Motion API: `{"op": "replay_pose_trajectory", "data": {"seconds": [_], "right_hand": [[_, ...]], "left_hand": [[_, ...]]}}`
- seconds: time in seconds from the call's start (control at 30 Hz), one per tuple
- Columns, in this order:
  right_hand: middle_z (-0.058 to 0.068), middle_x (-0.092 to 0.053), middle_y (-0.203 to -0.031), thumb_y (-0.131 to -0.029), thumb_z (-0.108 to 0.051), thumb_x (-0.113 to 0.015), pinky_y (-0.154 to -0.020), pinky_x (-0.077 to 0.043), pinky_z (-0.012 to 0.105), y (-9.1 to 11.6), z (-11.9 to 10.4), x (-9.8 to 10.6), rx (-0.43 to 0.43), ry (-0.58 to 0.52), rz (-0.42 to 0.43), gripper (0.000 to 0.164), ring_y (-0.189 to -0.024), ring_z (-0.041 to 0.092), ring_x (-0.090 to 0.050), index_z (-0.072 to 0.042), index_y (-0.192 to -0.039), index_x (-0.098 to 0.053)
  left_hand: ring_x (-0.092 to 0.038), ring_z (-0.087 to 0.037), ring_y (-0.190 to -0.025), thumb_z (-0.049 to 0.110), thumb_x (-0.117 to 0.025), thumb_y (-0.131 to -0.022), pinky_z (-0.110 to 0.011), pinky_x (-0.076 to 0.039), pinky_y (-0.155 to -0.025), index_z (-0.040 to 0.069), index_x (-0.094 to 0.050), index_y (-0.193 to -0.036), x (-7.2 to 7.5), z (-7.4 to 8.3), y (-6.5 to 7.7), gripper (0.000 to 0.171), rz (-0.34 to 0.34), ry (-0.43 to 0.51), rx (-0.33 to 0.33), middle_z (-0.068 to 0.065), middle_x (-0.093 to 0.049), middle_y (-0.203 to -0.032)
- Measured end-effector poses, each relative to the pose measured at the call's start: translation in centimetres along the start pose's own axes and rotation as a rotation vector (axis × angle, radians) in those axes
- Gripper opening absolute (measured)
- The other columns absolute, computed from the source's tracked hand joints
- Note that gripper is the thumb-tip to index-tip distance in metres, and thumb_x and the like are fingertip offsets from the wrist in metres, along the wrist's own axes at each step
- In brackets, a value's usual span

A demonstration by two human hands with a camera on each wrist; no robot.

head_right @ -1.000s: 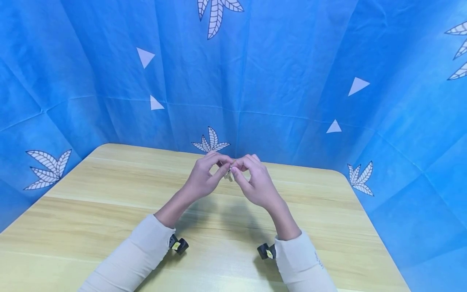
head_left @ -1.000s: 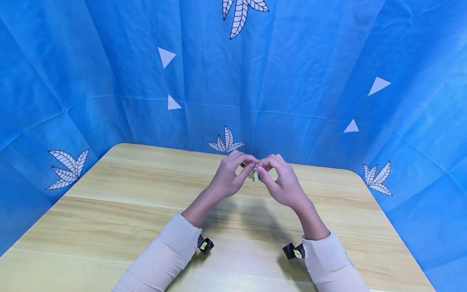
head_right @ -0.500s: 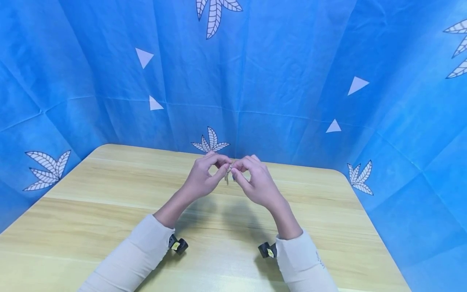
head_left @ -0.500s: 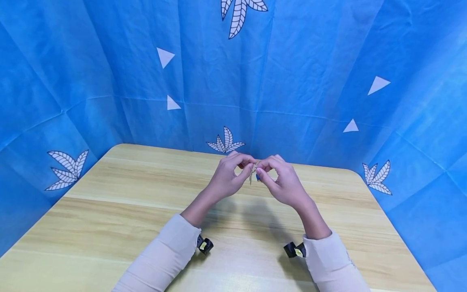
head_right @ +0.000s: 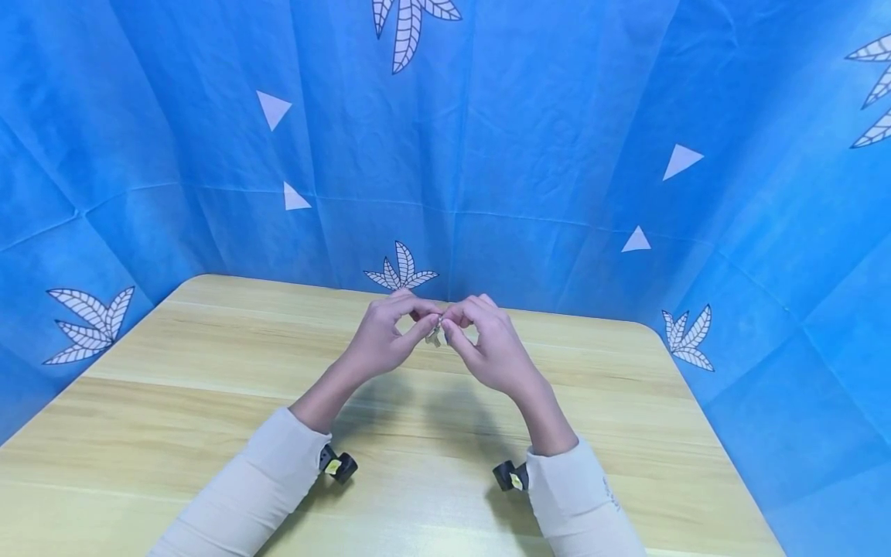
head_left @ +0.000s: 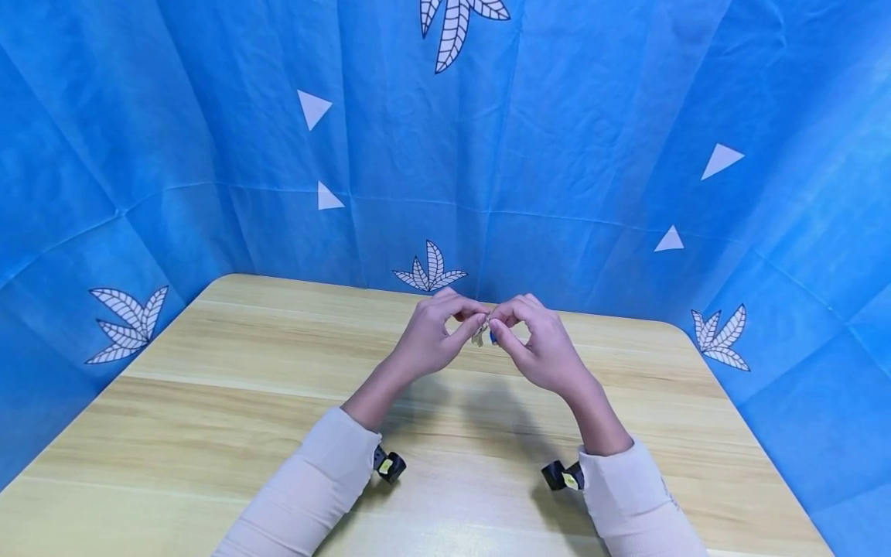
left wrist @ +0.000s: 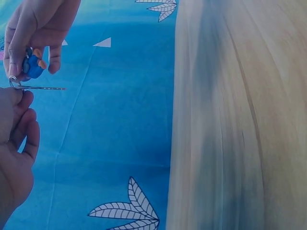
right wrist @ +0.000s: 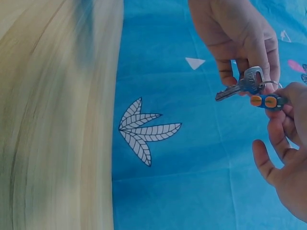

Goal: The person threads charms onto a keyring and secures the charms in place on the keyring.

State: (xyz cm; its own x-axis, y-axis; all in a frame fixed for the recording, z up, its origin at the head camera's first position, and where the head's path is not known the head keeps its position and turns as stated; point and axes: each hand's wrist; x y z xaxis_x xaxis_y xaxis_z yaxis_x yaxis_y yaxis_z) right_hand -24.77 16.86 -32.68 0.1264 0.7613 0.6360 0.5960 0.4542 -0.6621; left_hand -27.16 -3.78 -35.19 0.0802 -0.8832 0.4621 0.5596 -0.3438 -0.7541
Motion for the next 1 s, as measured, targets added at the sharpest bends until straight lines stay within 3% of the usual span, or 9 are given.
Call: {"op": "replay_pose_trajectory", "data": {"seconds": [0.27,0.37,0.67,1.0], "right_hand": [[-0.005,-0.064,-0.085,-0.098,-0.006,-0.068,-0.070,-0.047,0.031,-0.01,0.01,0.15,0.013,0.006,-0.003,0.004,-0.084,0.013,-0.055,-0.009,-0.095,-0.069],[-0.006,-0.063,-0.083,-0.098,-0.006,-0.067,-0.070,-0.047,0.031,0.04,0.08,0.21,0.008,0.007,0.005,0.004,-0.083,0.014,-0.055,-0.009,-0.096,-0.069],[-0.007,-0.063,-0.084,-0.098,-0.006,-0.068,-0.071,-0.048,0.032,0.06,0.10,0.39,-0.001,0.000,0.002,0.005,-0.084,0.012,-0.055,-0.011,-0.096,-0.069],[-0.006,-0.065,-0.086,-0.097,-0.004,-0.068,-0.071,-0.048,0.031,-0.01,-0.02,0.35,-0.006,-0.014,-0.015,0.005,-0.084,0.013,-0.055,-0.008,-0.095,-0.069]], "left_hand": [[-0.060,-0.012,-0.084,0.011,-0.067,-0.100,-0.027,-0.053,-0.072,0.007,-0.074,-0.111,-0.09,0.12,0.02,0.014,-0.040,0.050,0.077,0.001,-0.071,-0.087],[-0.061,-0.013,-0.085,0.010,-0.067,-0.099,-0.027,-0.053,-0.074,0.006,-0.073,-0.111,-0.12,0.15,-0.01,0.014,-0.053,0.064,0.068,0.001,-0.071,-0.088],[-0.060,-0.011,-0.084,0.013,-0.071,-0.098,-0.026,-0.051,-0.073,0.007,-0.078,-0.104,-0.05,0.03,-0.09,0.011,-0.004,0.024,0.014,0.001,-0.074,-0.090],[-0.059,-0.012,-0.082,0.008,-0.070,-0.096,-0.025,-0.053,-0.074,0.006,-0.076,-0.102,0.00,0.07,-0.11,0.009,-0.009,0.056,0.022,0.000,-0.070,-0.086]]}}
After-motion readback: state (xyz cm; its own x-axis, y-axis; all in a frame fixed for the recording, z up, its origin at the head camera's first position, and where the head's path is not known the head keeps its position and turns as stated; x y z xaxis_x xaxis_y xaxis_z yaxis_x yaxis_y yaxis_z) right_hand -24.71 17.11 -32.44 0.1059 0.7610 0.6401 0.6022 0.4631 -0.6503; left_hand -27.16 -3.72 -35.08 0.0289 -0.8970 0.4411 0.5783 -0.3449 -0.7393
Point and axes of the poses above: each hand's wrist, its own y-axis away from the middle knuckle, its own x-axis out of the back of the hand, z = x × y
